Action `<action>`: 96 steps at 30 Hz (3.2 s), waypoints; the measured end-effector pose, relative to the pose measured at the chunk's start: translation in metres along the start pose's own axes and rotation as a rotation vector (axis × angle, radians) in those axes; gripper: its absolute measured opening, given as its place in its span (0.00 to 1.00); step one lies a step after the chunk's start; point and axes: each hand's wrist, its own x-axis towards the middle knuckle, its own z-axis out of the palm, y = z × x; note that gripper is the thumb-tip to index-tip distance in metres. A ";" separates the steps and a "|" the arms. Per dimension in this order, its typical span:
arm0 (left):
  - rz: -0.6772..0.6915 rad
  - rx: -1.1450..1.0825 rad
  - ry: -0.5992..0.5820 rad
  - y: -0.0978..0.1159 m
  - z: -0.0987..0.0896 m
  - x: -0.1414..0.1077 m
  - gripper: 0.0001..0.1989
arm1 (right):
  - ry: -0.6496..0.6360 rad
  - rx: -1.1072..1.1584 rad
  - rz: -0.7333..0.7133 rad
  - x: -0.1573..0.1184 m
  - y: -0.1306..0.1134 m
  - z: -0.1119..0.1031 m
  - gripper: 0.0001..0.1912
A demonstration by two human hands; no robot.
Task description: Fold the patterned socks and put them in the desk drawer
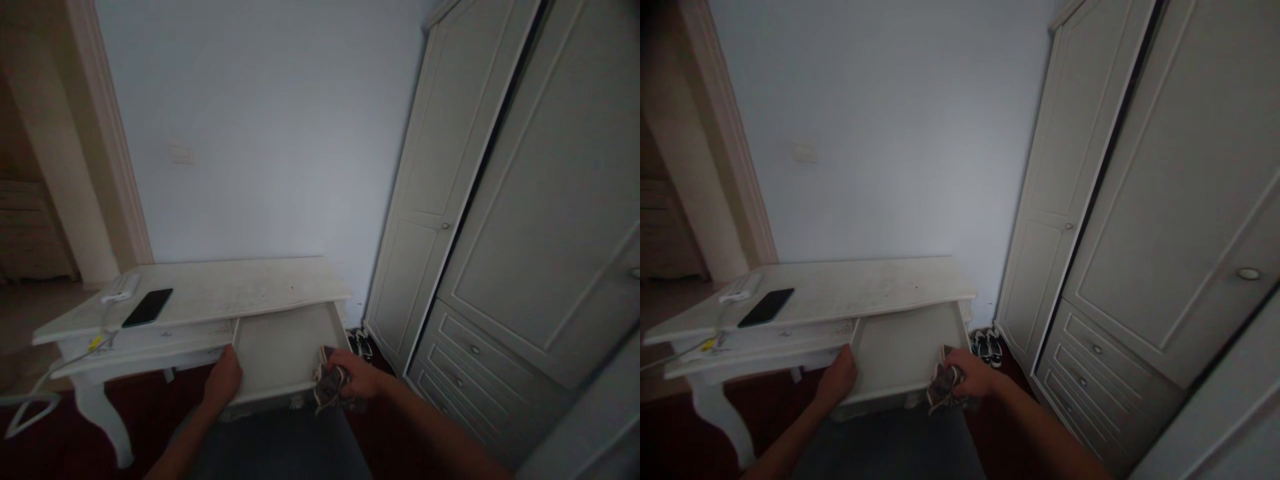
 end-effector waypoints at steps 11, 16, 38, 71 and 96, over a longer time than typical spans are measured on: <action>-0.018 0.024 0.018 0.003 -0.003 0.000 0.10 | -0.036 -0.198 -0.289 0.118 -0.104 0.074 0.37; 0.002 0.013 0.016 -0.001 -0.003 0.000 0.10 | -0.029 -0.130 -0.283 0.130 -0.110 0.085 0.30; 0.005 -0.004 0.050 -0.006 0.004 0.008 0.13 | -0.013 -0.122 -0.171 0.092 -0.072 0.067 0.37; 0.051 -0.001 0.057 -0.015 0.007 0.013 0.11 | 0.578 -0.109 0.175 -0.039 -0.022 -0.006 0.25; 0.037 0.027 0.040 -0.006 -0.004 0.004 0.10 | 0.484 -0.328 0.666 0.104 0.029 -0.065 0.24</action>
